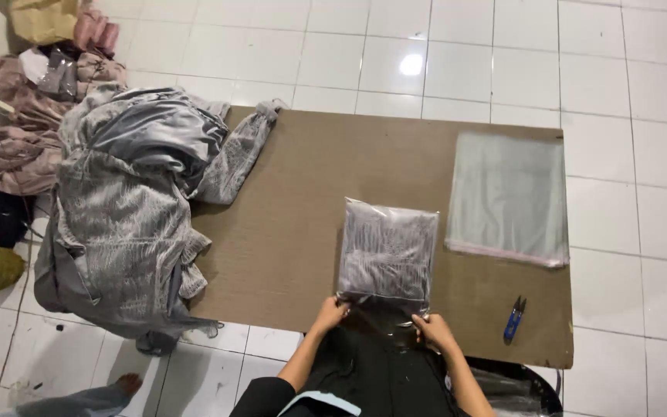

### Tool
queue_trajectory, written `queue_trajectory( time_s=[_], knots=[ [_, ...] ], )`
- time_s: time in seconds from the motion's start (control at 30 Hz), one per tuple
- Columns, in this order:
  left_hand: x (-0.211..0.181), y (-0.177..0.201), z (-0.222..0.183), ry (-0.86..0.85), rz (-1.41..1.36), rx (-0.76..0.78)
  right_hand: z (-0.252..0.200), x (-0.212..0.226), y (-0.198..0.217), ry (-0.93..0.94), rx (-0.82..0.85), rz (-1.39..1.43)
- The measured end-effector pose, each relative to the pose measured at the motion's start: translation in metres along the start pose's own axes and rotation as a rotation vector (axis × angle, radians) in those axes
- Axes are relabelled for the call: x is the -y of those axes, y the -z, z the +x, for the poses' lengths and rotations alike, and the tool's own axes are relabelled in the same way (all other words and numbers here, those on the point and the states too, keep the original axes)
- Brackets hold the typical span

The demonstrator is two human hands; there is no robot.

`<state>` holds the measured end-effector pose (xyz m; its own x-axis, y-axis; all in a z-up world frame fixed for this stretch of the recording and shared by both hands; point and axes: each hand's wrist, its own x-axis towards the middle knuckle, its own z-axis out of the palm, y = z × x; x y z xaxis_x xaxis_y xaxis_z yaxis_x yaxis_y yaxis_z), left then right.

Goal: Folding a silver garment and placing it into a clear plastic bag for packaging.

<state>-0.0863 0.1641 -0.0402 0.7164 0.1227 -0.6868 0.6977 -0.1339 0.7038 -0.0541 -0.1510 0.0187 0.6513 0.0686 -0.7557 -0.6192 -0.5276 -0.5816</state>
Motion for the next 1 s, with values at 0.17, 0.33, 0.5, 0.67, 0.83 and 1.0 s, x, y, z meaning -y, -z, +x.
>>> queue_trajectory(
  time_s=[0.17, 0.33, 0.5, 0.67, 0.83, 1.0],
  knots=[
    [-0.027, 0.009, -0.038, -0.125, 0.291, -0.194, 0.061, -0.046, -0.011, 0.114, -0.272, 0.115],
    [-0.104, 0.025, -0.061, -0.084, 0.466, -0.319, 0.046, -0.012, 0.008, 0.113, -0.504, -0.083],
    [-0.157, -0.016, 0.012, -0.572, 0.63, -0.548, 0.056, 0.113, 0.013, 0.736, -0.891, -0.658],
    [-0.186, -0.055, 0.075, -0.597, 0.981, -0.517, 0.096, 0.17, -0.012, 0.838, -0.886, -0.812],
    [-0.181, -0.062, 0.105, -0.674, 0.993, -0.553, 0.128, 0.163, -0.015, 0.759, -0.731, -0.769],
    [-0.193, -0.063, 0.106, -0.611, 1.013, -0.561, 0.14, 0.162, -0.016, 0.673, -0.656, -0.857]
  ],
)
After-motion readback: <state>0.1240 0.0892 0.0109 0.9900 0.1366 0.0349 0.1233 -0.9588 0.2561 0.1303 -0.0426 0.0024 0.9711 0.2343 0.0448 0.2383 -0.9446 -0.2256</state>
